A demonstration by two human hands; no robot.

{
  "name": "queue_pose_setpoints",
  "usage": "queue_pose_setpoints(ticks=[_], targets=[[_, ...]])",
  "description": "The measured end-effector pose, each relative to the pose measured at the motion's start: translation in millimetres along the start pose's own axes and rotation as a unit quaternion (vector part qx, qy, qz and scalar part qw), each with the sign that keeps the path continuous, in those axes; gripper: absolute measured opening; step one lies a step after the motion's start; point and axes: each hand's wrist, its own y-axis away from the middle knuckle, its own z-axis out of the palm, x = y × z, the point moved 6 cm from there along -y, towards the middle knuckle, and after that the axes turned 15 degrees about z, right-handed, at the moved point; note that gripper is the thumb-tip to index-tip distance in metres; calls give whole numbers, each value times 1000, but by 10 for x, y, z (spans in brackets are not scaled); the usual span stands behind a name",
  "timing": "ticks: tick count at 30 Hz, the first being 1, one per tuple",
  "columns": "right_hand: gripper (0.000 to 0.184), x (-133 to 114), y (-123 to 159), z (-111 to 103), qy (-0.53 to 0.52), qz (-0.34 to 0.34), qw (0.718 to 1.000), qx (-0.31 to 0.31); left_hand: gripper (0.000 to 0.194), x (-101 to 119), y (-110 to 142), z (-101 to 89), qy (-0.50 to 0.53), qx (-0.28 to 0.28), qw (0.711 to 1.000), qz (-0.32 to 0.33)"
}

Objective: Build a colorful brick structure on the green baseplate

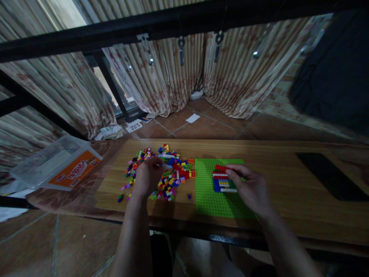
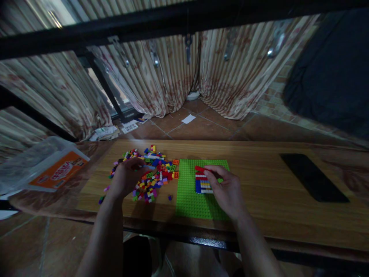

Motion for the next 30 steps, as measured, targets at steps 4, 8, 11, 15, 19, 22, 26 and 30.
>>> queue_pose_setpoints(ticks=[4, 8, 11, 15, 19, 22, 26, 30], targets=[[23, -76, 5, -87, -69, 2, 996, 48, 18, 195, 17, 219, 214, -13, 976, 40], [24, -53, -34, -208, -148, 43, 982, 108, 14, 534, 82, 662, 322, 4, 946, 47], [29, 61, -87, -284, -191, 85, 969, 132, 14, 790, 203, 997, 320, -9, 945, 68], [28, 172, -131, -332, -211, 109, 961, 139, 17, 1012, 358, 1224, 226, -25, 966, 121], [27, 180, -140, -307, -200, 119, 965, 122, 16, 1119, 391, 1284, 141, -16, 974, 174], [26, 169, -136, -277, -197, 135, 965, 105, 16, 1120, 366, 1320, 117, -4, 976, 181], [26, 153, -135, -257, -202, 140, 966, 86, 15, 1074, 346, 1356, 107, 9, 981, 164], [27, 190, -148, -236, -181, 155, 969, 71, 15, 1043, 346, 1393, 99, 0, 985, 139]])
